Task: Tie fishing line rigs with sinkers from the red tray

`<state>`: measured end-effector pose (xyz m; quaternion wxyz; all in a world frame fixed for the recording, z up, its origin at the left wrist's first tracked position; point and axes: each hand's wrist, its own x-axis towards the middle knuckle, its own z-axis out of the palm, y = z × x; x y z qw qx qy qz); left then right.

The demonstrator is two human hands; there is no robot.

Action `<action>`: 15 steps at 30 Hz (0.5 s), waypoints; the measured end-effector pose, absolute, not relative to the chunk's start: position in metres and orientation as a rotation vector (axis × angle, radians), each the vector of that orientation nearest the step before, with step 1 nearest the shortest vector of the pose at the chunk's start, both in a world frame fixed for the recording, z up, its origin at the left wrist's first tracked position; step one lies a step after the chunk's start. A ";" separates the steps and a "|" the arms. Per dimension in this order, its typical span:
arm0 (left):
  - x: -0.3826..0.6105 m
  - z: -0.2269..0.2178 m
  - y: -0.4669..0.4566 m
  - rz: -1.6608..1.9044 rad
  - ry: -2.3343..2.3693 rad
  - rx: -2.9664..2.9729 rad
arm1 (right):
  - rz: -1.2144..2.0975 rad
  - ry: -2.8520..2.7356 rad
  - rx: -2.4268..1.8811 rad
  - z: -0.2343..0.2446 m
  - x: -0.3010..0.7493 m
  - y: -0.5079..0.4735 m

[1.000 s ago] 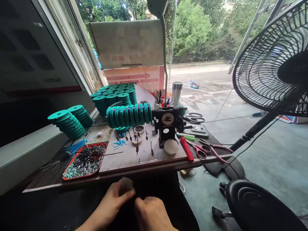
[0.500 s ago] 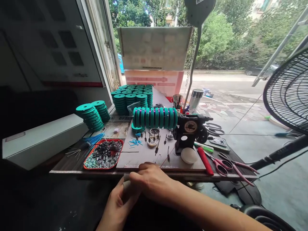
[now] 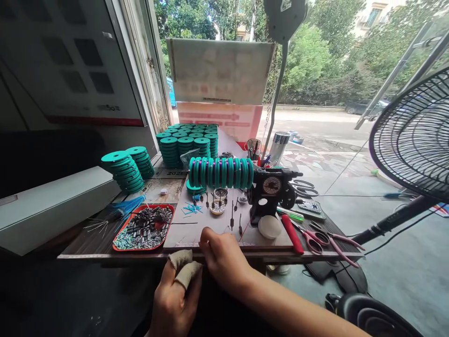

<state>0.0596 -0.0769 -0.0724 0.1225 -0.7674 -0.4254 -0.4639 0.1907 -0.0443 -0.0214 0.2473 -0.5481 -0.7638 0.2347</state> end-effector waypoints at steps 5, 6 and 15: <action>0.056 -0.072 -0.076 -1.325 -1.149 -2.251 | 0.777 -2.105 -1.536 -0.009 0.189 -0.039; 0.053 -0.071 -0.076 -1.334 -1.108 -2.319 | 0.820 -2.135 -1.527 -0.006 0.189 -0.036; 0.046 -0.066 -0.072 -1.433 -1.169 -2.778 | 0.868 -2.244 -1.572 -0.002 0.190 -0.022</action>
